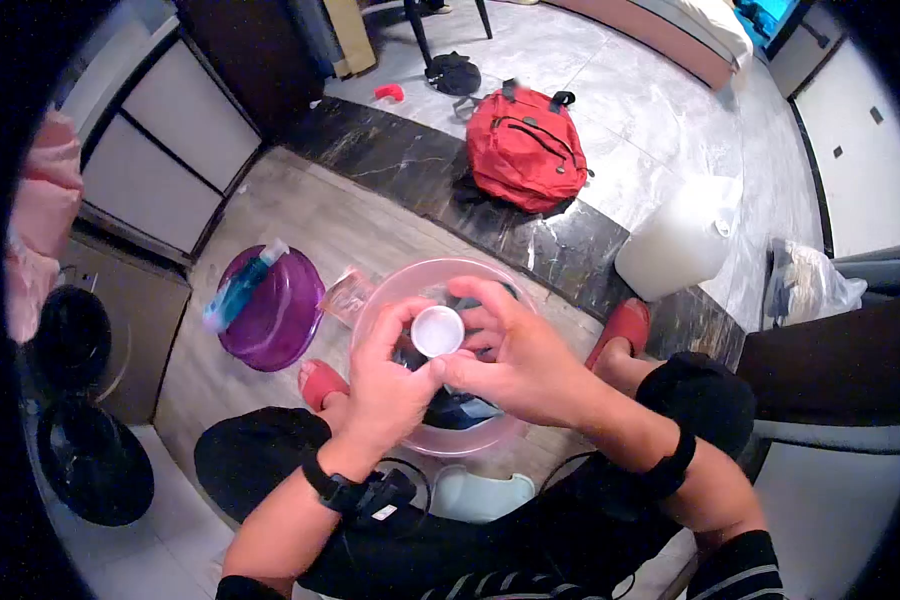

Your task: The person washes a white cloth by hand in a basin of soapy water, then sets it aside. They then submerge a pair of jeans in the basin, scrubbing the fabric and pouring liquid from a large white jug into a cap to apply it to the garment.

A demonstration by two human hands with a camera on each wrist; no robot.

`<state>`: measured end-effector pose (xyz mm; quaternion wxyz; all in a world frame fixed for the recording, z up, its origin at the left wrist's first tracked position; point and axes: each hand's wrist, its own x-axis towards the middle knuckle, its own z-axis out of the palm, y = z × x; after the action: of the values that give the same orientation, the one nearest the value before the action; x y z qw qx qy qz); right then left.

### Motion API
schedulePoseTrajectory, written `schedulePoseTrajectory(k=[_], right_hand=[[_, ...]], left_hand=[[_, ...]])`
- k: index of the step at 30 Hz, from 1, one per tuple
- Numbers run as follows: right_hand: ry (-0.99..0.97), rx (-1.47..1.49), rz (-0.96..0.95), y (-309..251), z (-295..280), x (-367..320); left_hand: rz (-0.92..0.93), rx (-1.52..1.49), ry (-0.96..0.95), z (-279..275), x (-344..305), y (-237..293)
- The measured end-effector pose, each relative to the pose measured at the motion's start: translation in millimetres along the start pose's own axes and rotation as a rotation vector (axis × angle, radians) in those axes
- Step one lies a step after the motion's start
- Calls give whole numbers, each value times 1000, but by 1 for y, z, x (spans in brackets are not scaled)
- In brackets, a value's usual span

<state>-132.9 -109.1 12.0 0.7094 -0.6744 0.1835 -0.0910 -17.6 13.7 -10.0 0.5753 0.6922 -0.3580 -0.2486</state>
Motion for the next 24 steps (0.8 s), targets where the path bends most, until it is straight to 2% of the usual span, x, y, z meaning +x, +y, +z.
schedulePoseTrajectory(k=[2, 5, 7, 8, 10, 11, 12, 13, 15, 18, 19, 20, 21, 22, 24], right_hand=[[54, 112, -58, 13, 9, 2], [115, 23, -74, 20, 10, 10], [151, 103, -130, 20, 7, 17], [171, 144, -158, 20, 4, 20], [170, 195, -101, 18, -6, 26], [171, 220, -74, 14, -13, 28], [142, 206, 45, -6, -19, 25], [151, 210, 60, -15, -22, 23], [163, 221, 87, -23, -27, 22], [204, 212, 14, -20, -30, 20], [206, 221, 15, -20, -31, 20], [210, 230, 17, -20, -32, 19], [213, 239, 19, -20, -34, 19], [208, 240, 20, -21, -36, 19], [196, 240, 19, -24, -41, 19]], left_hand=[[25, 44, -17, 1, 0, -2], [37, 178, -11, 5, 7, 2], [56, 215, -23, 6, 14, 1], [101, 179, -32, 6, 18, -3], [41, 73, -64, 3, 26, -6], [-26, 58, -81, -1, 28, -14], [-94, 45, -97, -6, 31, -21], [-252, 12, -96, -11, 35, -43], [-568, -51, -85, -15, 42, -91], [-904, 28, -221, 1, 38, -129], [-909, -56, -248, 9, 34, -140], [-931, 35, -269, 13, 28, -151], [-952, 127, -289, 22, 28, -129], [-909, 43, -385, 23, 28, -150], [-735, 105, -267, 27, 28, -134]])
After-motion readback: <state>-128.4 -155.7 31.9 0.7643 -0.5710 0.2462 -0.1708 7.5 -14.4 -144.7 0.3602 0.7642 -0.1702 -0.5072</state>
